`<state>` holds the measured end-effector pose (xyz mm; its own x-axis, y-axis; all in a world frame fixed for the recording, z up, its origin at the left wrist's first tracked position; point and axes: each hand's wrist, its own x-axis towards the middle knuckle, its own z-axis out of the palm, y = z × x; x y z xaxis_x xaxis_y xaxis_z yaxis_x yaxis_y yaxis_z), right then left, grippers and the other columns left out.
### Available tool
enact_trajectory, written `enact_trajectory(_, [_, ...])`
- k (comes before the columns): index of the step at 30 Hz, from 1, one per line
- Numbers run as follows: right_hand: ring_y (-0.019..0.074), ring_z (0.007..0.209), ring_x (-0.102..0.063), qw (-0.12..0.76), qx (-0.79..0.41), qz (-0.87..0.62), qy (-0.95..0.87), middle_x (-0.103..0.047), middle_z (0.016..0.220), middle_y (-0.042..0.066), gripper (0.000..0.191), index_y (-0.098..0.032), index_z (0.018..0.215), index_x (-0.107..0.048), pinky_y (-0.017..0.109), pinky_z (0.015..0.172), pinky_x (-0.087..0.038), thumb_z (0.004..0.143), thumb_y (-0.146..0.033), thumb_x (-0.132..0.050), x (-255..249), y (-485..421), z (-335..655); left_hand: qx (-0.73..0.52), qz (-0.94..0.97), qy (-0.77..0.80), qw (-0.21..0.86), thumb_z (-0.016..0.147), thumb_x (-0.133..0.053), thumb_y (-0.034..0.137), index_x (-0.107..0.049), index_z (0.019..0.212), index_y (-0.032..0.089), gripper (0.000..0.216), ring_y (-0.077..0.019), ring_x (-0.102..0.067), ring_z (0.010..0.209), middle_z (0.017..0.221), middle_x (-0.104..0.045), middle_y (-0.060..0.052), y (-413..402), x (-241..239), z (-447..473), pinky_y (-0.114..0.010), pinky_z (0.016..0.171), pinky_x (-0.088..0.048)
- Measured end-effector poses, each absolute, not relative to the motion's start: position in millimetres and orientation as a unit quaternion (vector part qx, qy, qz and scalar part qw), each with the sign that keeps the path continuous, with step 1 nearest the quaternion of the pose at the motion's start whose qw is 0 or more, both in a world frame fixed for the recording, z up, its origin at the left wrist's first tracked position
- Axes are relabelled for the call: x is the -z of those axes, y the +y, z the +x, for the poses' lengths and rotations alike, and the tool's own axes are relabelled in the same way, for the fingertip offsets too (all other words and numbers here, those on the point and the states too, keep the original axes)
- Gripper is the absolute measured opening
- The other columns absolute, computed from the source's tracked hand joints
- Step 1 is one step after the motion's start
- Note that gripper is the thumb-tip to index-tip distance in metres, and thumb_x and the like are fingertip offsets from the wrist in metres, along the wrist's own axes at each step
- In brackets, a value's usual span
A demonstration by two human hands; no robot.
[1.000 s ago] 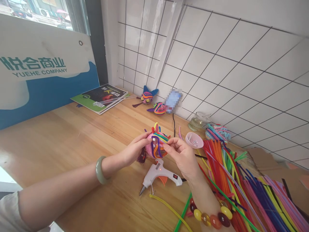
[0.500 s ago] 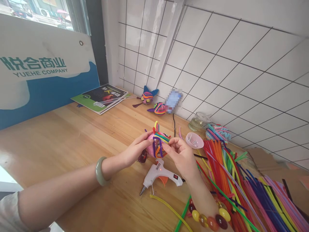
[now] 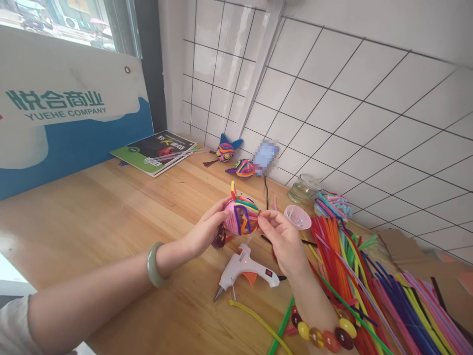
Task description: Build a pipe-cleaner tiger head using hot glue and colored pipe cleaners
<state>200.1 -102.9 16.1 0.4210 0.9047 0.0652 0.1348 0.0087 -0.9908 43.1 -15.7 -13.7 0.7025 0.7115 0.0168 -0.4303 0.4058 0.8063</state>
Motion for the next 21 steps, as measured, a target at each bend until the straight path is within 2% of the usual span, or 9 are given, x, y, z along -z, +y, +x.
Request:
enact_trajectory(5, [0.0181, 0.087, -0.062, 0.57, -0.298, -0.638, -0.424, -0.063, 0.093, 0.003, 0.04, -0.024, 0.097, -0.054, 0.033, 0.078, -0.05, 0.071, -0.047, -0.074, -14.8, -102.4, 192.9, -0.383, 0.474, 0.184, 0.771, 0.087, -0.054, 0.032, -0.043, 0.138, 0.019, 0.054, -0.03, -0.049, 0.123, 0.139, -0.051, -0.01, -14.8, 15.9, 39.4, -0.04, 0.098, -0.042])
enact_trajectory(11, [0.0212, 0.1, -0.063, 0.552, -0.304, -0.644, -0.434, -0.058, 0.124, 0.009, 0.058, -0.026, 0.119, -0.046, 0.035, 0.081, -0.053, 0.072, -0.047, -0.072, -14.6, -103.3, 187.1, -0.406, 0.535, 0.194, 0.715, 0.085, -0.057, 0.034, -0.041, 0.142, 0.023, 0.06, -0.0319, -0.043, 0.128, 0.14, -0.05, -0.008, -17.6, 21.3, 32.2, -0.04, 0.102, -0.039])
enact_trajectory(21, [0.0222, 0.108, -0.061, 0.536, -0.31, -0.65, -0.44, -0.058, 0.126, 0.009, 0.052, -0.025, 0.121, -0.048, 0.036, 0.09, -0.05, 0.077, -0.044, -0.069, -13.7, -103.0, 188.3, -0.394, 0.603, 0.213, 0.66, 0.091, -0.052, 0.039, -0.036, 0.144, 0.026, 0.058, -0.03, -0.036, 0.134, 0.146, -0.043, -0.007, -19.9, 20.6, 30.5, -0.042, 0.109, -0.03])
